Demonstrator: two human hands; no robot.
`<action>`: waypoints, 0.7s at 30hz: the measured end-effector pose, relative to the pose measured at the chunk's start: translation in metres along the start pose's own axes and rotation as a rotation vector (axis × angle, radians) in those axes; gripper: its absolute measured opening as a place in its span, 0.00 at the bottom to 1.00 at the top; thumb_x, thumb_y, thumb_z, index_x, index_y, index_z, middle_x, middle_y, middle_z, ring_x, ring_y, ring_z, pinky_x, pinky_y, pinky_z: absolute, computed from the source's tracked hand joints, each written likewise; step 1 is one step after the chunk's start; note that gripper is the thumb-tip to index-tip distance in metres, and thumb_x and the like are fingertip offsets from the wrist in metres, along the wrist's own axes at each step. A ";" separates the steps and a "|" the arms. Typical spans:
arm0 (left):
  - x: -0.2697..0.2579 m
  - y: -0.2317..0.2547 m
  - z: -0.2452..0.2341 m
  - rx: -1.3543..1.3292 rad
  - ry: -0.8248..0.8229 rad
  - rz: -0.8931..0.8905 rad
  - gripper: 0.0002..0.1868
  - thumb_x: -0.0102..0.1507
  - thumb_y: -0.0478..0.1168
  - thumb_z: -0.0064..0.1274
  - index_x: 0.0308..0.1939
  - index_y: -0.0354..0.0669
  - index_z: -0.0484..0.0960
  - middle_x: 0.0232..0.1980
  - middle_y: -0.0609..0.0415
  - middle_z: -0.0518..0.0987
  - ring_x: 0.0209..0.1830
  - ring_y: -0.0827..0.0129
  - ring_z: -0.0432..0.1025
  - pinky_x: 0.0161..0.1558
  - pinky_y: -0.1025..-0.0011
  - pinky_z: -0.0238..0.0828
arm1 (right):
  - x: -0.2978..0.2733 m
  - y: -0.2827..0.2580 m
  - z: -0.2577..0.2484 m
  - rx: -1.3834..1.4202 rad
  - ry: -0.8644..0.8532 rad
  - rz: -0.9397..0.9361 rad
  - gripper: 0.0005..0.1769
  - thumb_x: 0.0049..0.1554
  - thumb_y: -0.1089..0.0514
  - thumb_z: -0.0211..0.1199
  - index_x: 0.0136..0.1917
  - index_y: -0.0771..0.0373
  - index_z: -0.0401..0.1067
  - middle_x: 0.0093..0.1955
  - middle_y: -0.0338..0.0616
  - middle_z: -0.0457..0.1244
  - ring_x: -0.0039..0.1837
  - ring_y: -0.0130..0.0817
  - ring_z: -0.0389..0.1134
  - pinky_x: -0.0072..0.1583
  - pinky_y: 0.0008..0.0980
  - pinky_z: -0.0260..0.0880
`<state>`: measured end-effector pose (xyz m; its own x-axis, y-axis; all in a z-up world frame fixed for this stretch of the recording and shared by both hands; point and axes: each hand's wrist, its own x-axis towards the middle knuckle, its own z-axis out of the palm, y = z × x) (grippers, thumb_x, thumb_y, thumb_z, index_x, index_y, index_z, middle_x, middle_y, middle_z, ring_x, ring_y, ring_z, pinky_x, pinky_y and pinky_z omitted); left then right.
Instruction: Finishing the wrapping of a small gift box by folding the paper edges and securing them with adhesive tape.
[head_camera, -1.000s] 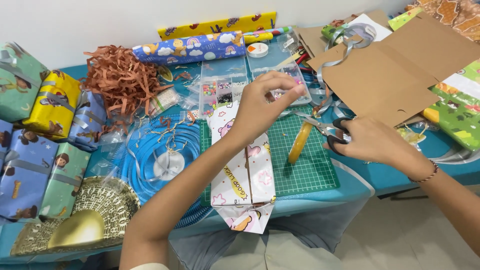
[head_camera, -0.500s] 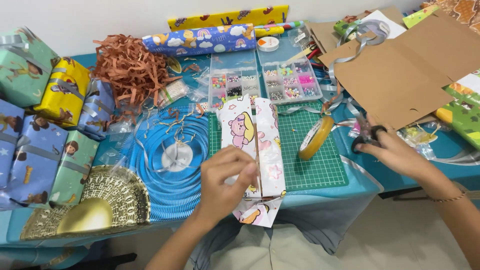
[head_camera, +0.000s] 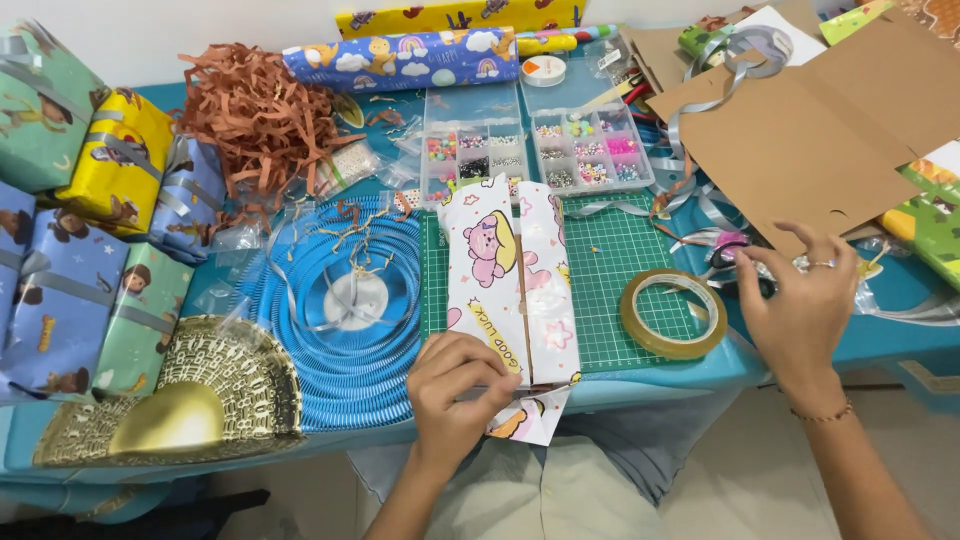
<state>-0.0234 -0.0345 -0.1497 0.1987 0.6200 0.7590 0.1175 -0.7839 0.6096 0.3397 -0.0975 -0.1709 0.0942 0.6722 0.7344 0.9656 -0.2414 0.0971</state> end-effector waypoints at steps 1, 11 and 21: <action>-0.001 -0.001 -0.001 -0.010 -0.006 0.060 0.20 0.62 0.46 0.58 0.18 0.45 0.74 0.27 0.61 0.79 0.29 0.70 0.71 0.39 0.68 0.61 | 0.002 -0.013 -0.015 0.213 0.028 0.017 0.05 0.69 0.59 0.72 0.52 0.63 0.84 0.67 0.51 0.68 0.66 0.52 0.62 0.56 0.47 0.68; 0.005 0.005 -0.005 0.107 -0.073 0.538 0.25 0.61 0.62 0.54 0.19 0.50 0.71 0.27 0.65 0.78 0.26 0.72 0.72 0.32 0.75 0.61 | 0.008 -0.131 -0.101 1.349 -0.601 0.056 0.13 0.56 0.45 0.66 0.45 0.50 0.87 0.63 0.37 0.65 0.59 0.34 0.65 0.56 0.35 0.68; 0.004 0.005 -0.029 0.195 -0.066 0.576 0.26 0.62 0.61 0.55 0.20 0.49 0.70 0.27 0.63 0.78 0.26 0.72 0.74 0.30 0.76 0.58 | 0.011 -0.124 -0.110 1.228 -0.487 -0.163 0.10 0.55 0.45 0.67 0.42 0.50 0.78 0.54 0.41 0.62 0.54 0.34 0.67 0.56 0.34 0.68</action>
<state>-0.0506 -0.0353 -0.1367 0.3424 0.0959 0.9346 0.1475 -0.9879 0.0473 0.1944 -0.1374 -0.1015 -0.2145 0.8754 0.4333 0.5407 0.4758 -0.6937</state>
